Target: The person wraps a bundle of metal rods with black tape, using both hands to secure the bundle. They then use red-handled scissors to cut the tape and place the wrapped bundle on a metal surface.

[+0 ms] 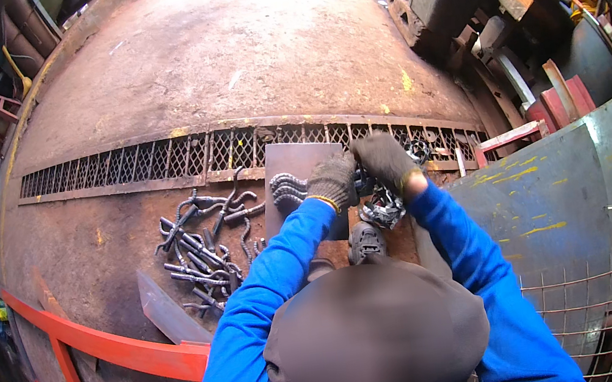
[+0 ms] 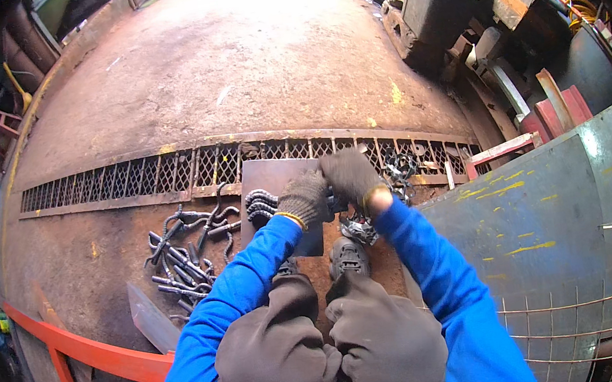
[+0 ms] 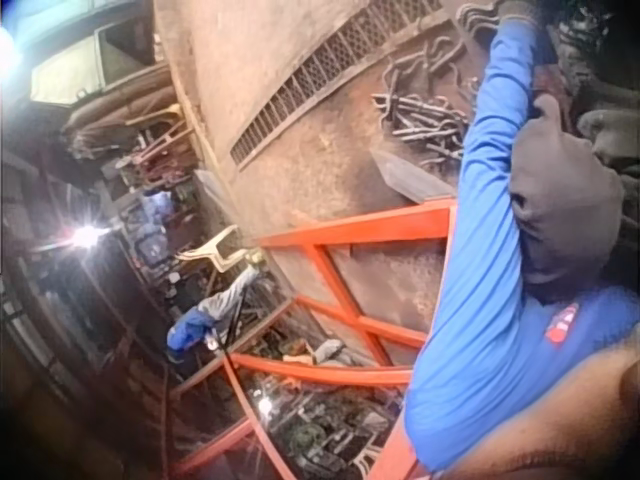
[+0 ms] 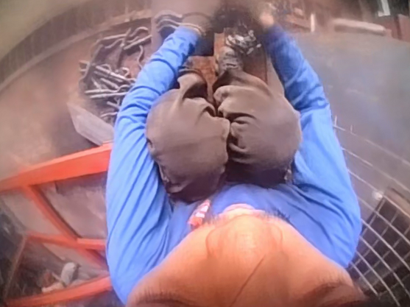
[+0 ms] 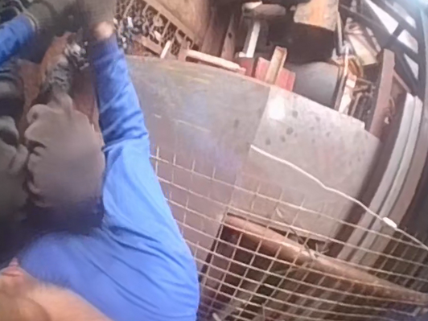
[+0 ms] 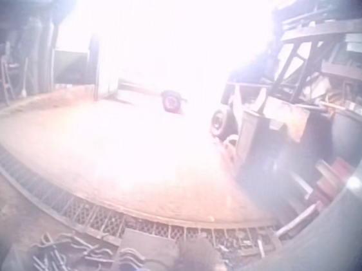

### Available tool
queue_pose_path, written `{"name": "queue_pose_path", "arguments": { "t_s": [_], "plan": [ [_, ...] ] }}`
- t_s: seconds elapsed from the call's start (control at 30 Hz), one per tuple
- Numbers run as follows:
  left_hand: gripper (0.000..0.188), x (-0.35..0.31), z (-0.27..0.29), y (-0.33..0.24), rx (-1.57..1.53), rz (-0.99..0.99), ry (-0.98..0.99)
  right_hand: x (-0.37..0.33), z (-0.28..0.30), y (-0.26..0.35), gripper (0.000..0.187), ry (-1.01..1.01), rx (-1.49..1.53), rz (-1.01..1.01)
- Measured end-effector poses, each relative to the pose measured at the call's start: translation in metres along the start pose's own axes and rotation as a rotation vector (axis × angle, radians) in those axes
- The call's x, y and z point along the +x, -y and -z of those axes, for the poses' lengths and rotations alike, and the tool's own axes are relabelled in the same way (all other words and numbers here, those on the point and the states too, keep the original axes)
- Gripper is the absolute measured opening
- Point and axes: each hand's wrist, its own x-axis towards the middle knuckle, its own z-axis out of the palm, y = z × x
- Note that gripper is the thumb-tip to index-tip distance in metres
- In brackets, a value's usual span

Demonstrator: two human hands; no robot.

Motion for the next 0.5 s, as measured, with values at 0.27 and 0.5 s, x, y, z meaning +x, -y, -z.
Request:
{"name": "queue_pose_path", "arguments": {
  "t_s": [0.27,0.5],
  "plan": [
    [0.058,0.005,-0.002,-0.009,-0.018,0.008,-0.065,-0.11,-0.009,0.095,0.037,-0.154,0.673,-0.68],
    [0.065,0.001,0.002,-0.006,-0.012,-0.021,-0.051,-0.115,0.001,0.087,0.04,-0.048,0.842,-0.696]
  ]
}}
